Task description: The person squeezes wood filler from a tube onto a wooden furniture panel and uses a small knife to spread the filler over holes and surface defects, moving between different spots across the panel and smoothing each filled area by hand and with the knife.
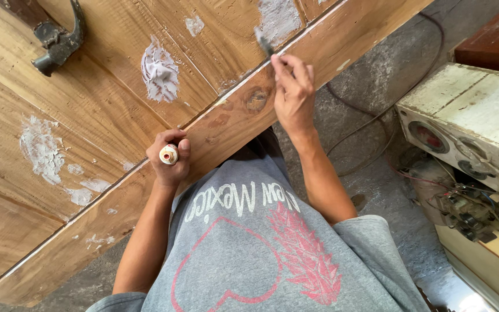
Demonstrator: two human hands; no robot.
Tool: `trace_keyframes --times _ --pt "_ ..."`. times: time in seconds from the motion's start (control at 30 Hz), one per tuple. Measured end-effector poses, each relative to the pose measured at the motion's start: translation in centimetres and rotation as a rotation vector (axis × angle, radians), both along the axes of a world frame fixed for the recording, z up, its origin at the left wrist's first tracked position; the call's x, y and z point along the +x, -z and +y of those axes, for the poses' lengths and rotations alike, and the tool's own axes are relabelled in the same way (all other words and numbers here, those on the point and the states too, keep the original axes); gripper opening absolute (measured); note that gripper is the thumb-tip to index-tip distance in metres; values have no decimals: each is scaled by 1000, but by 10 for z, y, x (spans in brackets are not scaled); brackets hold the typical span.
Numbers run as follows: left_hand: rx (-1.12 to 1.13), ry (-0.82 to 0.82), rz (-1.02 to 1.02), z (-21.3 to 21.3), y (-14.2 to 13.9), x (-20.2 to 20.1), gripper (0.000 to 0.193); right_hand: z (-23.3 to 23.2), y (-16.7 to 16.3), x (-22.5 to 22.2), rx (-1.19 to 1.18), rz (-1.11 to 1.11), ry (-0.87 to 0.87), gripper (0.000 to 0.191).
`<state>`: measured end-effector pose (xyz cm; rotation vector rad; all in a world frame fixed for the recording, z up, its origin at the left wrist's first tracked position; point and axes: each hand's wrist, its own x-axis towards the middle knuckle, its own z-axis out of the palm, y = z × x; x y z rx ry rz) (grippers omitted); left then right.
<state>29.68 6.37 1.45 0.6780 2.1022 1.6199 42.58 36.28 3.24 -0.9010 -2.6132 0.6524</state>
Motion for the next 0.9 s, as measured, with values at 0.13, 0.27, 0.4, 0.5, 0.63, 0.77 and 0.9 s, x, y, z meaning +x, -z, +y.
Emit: trace_keyframes --times 0.13,0.27,0.4,0.5,0.63,0.77,0.9 --pt "17 10 -1 0 0 0 25 9 1 -3 46 12 -13 41" --pt "-8 7 -20 -1 0 1 24 14 2 -11 30 8 20 38" --pt "-6 5 -11 -1 0 0 24 -1 -6 -10 9 -25 -106 34" --pt "4 10 5 0 1 -1 24 5 -9 -11 22 11 -93 35" --pt "-21 -3 -24 -1 0 0 24 13 -4 -21 -10 28 -11 34" --pt "-3 -8 17 0 -1 -1 24 -1 -1 -17 -44 10 -154 36" --pt "2 -2 8 0 -1 -1 25 14 -1 -11 -11 11 -18 38"
